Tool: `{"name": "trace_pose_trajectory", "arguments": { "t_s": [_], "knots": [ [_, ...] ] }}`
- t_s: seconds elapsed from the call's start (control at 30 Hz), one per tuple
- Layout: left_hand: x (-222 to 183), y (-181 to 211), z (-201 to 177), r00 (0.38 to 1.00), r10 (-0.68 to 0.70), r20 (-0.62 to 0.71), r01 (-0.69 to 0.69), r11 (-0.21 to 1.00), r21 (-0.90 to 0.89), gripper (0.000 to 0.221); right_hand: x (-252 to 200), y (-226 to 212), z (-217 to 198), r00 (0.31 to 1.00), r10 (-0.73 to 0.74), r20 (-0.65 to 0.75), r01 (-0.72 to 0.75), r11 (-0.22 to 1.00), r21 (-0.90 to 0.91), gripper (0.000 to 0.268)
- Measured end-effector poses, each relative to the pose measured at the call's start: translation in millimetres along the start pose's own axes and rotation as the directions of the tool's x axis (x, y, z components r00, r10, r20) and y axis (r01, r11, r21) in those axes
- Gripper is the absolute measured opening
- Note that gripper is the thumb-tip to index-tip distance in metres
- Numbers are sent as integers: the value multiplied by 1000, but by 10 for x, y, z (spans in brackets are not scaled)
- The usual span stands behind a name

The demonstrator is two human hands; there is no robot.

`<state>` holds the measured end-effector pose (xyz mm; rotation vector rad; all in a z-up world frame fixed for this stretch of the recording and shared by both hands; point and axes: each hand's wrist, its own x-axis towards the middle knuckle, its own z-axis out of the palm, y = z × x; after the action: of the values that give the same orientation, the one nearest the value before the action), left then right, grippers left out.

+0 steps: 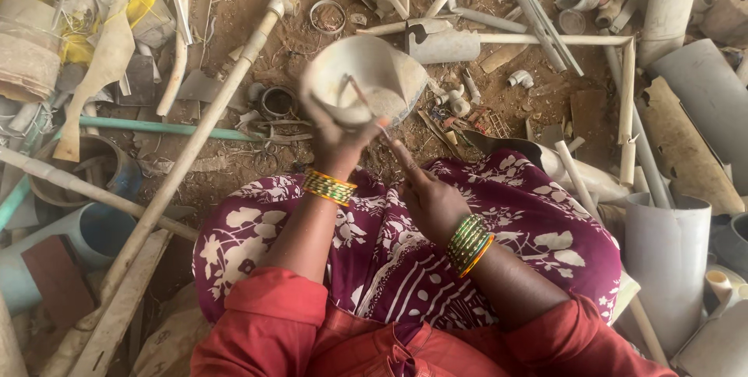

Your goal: The person sands the edges of a PVC pipe fitting using a hand-held tool while sitting on the ground amidst PVC pipe scraps. They rotate the fitting to sand different sections of the inner and outer rim.

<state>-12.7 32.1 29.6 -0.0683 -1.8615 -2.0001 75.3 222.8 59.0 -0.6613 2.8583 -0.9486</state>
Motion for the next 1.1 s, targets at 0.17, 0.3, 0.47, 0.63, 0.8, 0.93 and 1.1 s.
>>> {"name": "trace_pose_trajectory", "arguments": {
  "t_s": [0.17,0.3,0.47,0.63,0.8,0.93,1.1],
  "knots": [
    [6,90,-138,925,-376,-61,277,774,-570,115,59,-71,31,983,-180,21,180,984,14,66],
    [-28,125,-169,907,-418,60,354,677,-645,108,192,-99,29,969,54,241,-24,992,-126,75],
    [-10,150,-66,940,-339,32,305,796,-522,109,196,-66,77,956,259,138,-186,899,-395,87],
    [4,218,-117,946,-322,-41,261,830,-493,111,131,-11,205,961,72,268,-63,997,-44,72],
    [32,287,-171,954,-298,-45,201,741,-640,110,195,24,142,971,170,169,-103,932,-349,95],
    [104,286,-276,937,-326,-121,197,784,-588,105,203,6,80,981,-144,127,146,989,-6,89],
    [130,290,-414,946,-292,-141,141,763,-631,102,110,-1,116,988,26,151,37,917,-398,80]
  ]
}}
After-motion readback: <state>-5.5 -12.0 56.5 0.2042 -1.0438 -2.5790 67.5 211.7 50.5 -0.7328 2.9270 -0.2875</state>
